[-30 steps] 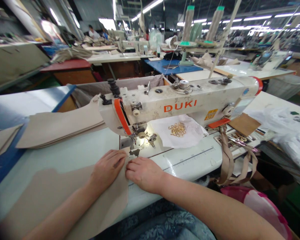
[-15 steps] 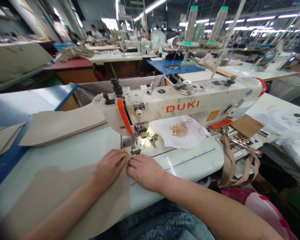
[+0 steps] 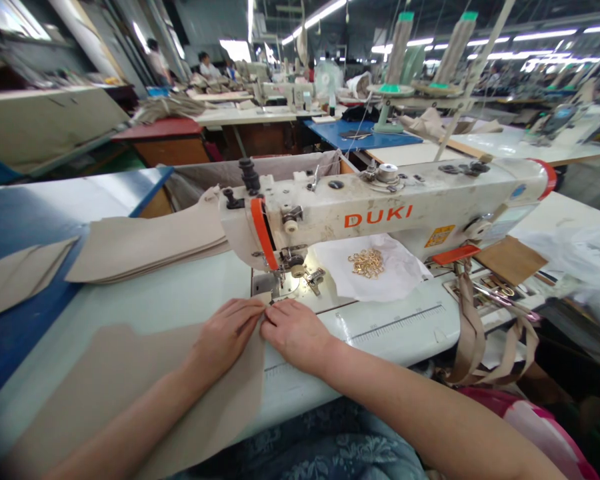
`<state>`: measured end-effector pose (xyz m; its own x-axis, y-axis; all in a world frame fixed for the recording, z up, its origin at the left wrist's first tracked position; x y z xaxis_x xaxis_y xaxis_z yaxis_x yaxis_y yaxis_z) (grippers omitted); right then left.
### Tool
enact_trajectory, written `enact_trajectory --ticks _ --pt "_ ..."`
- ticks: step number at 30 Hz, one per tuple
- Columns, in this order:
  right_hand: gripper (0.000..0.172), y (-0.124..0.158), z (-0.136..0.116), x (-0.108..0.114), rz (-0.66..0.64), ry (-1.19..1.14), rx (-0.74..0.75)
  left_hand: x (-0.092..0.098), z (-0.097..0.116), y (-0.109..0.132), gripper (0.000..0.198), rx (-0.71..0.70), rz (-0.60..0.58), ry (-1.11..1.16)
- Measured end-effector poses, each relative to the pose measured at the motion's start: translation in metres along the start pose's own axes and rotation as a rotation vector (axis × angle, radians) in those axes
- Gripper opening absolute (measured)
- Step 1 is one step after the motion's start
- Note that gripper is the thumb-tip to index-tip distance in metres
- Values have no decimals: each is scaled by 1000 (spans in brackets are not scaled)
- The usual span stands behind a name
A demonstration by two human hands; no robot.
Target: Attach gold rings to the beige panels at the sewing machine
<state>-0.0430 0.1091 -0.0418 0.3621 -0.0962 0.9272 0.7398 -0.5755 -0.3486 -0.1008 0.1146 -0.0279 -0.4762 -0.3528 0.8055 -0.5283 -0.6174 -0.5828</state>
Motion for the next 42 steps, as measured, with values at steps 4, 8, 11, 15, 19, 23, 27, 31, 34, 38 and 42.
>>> enact_trajectory --ticks 4,8,11,15,19,23,27,31,34,38,42 --pt "8 -1 1 -1 -19 13 15 -2 0 -1 23 2 -16 -14" --pt "7 -2 10 0 -9 34 21 -7 0 -9 23 -29 -2 -44" --pt "8 -5 21 0 -21 54 13 -13 -4 -18 23 -33 2 -62" --pt "9 -10 34 1 -24 60 -13 -19 -11 -28 24 -42 5 -90" --pt "7 -13 44 1 -32 54 -54 -22 -16 -34 24 -50 11 -73" --pt "10 -14 49 1 -37 41 -91 -22 -23 -36 24 -9 31 -44" --pt "13 -17 51 2 -22 50 -104 -21 -29 -37 22 17 58 -35" --pt "15 -20 52 2 -23 46 -113 -21 -31 -36 21 14 66 -39" --pt "16 -21 53 2 -37 23 -122 -22 -33 -35 20 21 61 -40" --pt "16 -19 53 0 -34 24 -126 -21 -35 -34 20 27 81 -52" --pt "14 -18 54 -1 -4 48 -122 -19 -32 -36 23 10 92 -60"
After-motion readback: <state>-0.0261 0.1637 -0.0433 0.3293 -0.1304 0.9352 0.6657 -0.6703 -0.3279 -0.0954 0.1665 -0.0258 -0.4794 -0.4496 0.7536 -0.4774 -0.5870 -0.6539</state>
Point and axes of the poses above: each hand's wrist, its own y-axis away from the middle knuckle, its own x-axis out of the back of the hand, z = x × y, the point moved 10 cm from there along -y, towards the middle knuckle, and after that the axes turned 15 degrees about -x, right-handed, at the moved point
